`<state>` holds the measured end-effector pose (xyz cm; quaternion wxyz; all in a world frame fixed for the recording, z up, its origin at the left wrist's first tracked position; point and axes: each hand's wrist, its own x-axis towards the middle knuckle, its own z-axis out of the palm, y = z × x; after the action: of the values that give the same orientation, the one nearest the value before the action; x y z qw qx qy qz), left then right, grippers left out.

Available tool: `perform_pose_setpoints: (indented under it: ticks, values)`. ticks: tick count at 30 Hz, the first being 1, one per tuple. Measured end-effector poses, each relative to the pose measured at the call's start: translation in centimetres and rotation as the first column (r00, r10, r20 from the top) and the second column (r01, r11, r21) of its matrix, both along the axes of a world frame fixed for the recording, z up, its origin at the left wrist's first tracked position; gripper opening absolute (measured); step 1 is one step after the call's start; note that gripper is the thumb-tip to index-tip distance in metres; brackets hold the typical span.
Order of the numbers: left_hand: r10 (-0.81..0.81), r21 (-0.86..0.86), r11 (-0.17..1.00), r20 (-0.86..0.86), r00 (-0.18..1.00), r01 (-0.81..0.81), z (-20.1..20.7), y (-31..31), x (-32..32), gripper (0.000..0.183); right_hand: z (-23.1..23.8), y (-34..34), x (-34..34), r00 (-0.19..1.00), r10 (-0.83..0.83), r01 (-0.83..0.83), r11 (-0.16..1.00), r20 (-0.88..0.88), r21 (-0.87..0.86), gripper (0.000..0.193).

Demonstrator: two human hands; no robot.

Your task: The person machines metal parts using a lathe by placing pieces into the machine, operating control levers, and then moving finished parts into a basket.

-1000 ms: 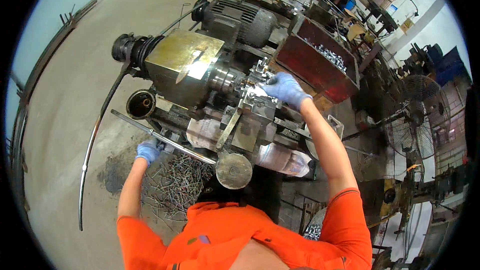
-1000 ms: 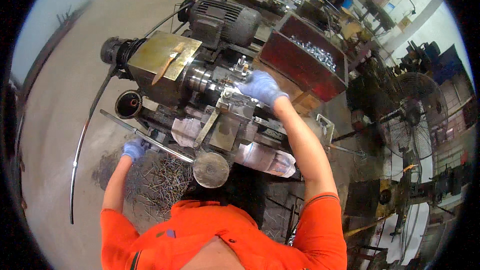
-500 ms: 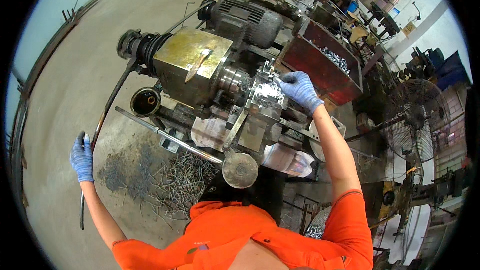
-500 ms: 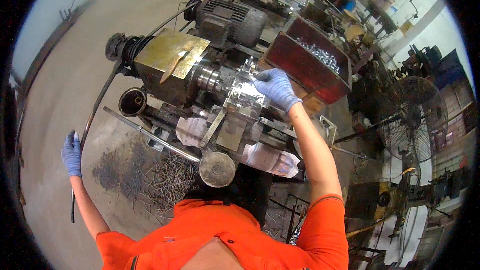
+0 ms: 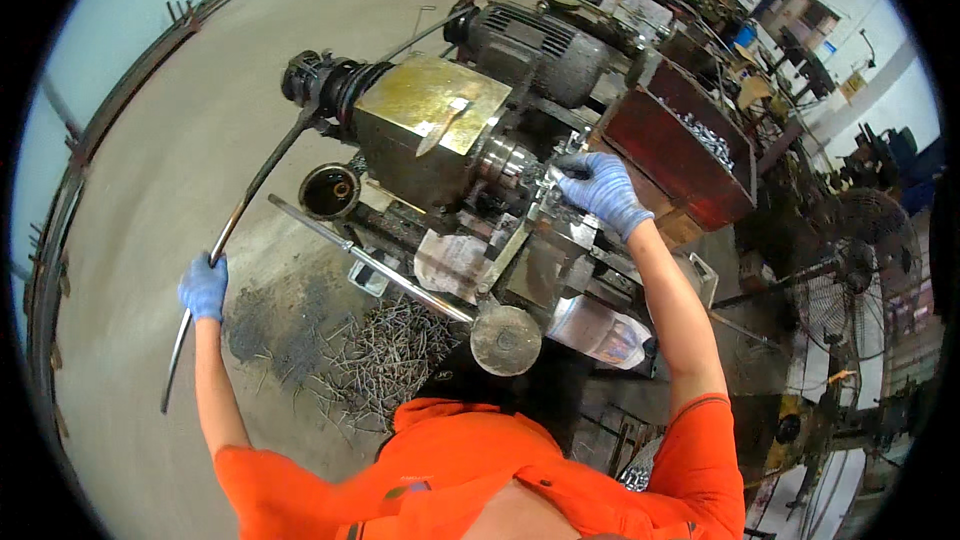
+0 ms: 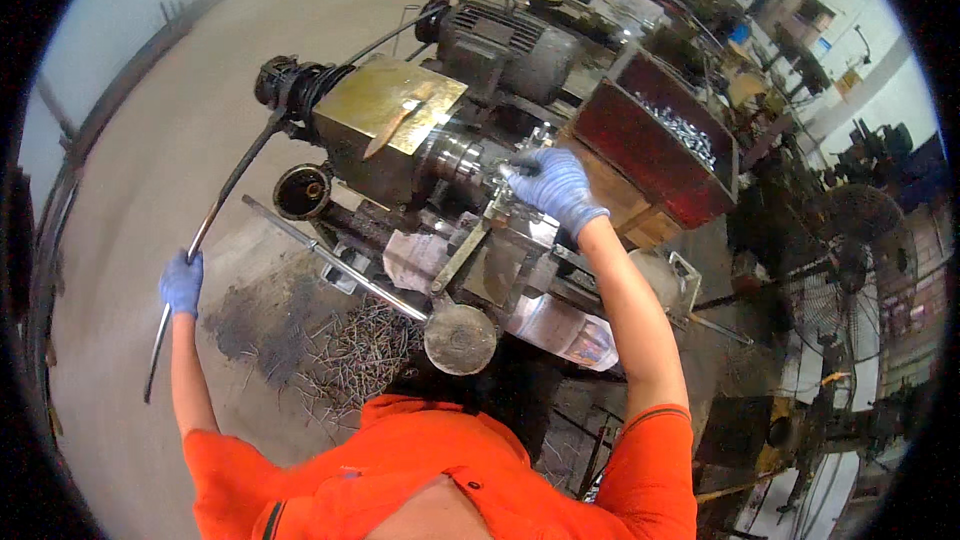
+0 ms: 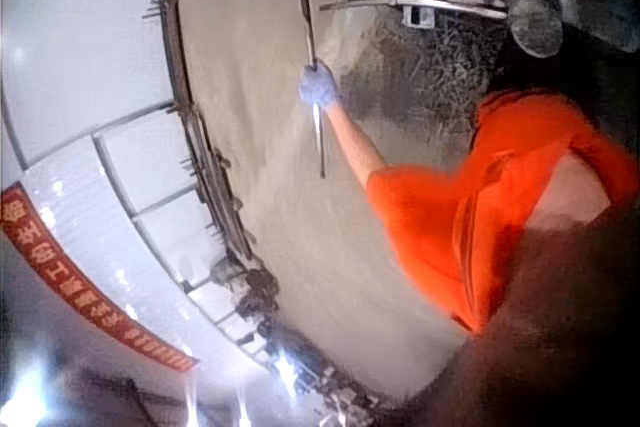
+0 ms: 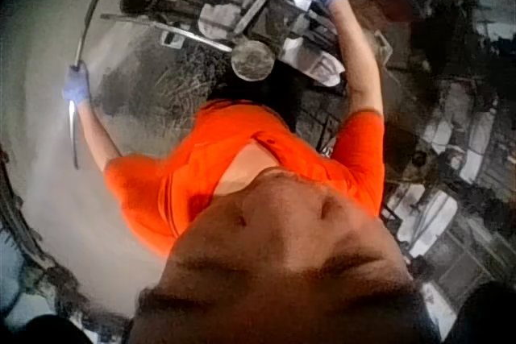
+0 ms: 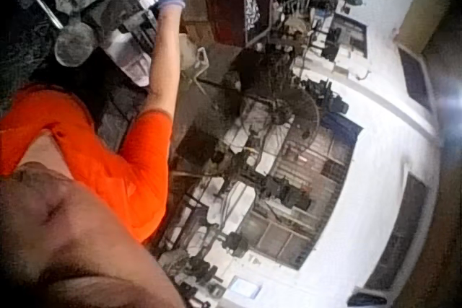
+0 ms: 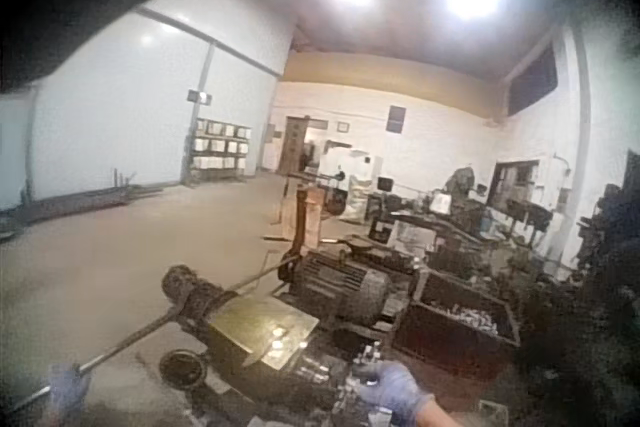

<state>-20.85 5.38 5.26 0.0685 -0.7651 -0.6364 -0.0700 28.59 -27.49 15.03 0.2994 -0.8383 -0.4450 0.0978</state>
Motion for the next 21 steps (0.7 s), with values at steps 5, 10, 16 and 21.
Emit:
perform_pose_setpoints:
  ticks: [5, 10, 16, 21]
  values:
    - [0.068, -0.016, 0.997, -0.039, 0.997, -0.069, 0.3, 4.5, -1.4, 0.036, 0.6, 3.3, -3.4, 0.923, 0.213, -0.178, 0.975, 0.322, -0.133, 0.034]
    - [0.050, -0.085, 0.996, 0.103, 0.993, -0.041, 1.5, -6.0, 2.8, 0.039, -0.7, 5.2, -3.4, 0.911, 0.179, -0.063, 0.951, 0.373, -0.303, 0.043]
    - [0.082, -0.207, 0.978, 0.205, 0.975, -0.038, 1.9, -10.9, 2.7, 0.039, 0.4, 6.1, -5.0, 0.906, 0.231, -0.091, 0.925, 0.356, -0.368, 0.043]
    - [0.055, -0.234, 0.972, 0.176, 0.983, -0.012, 2.3, -12.6, 4.3, 0.043, -0.6, 5.5, -4.1, 0.918, 0.186, -0.074, 0.948, 0.351, -0.309, 0.042]
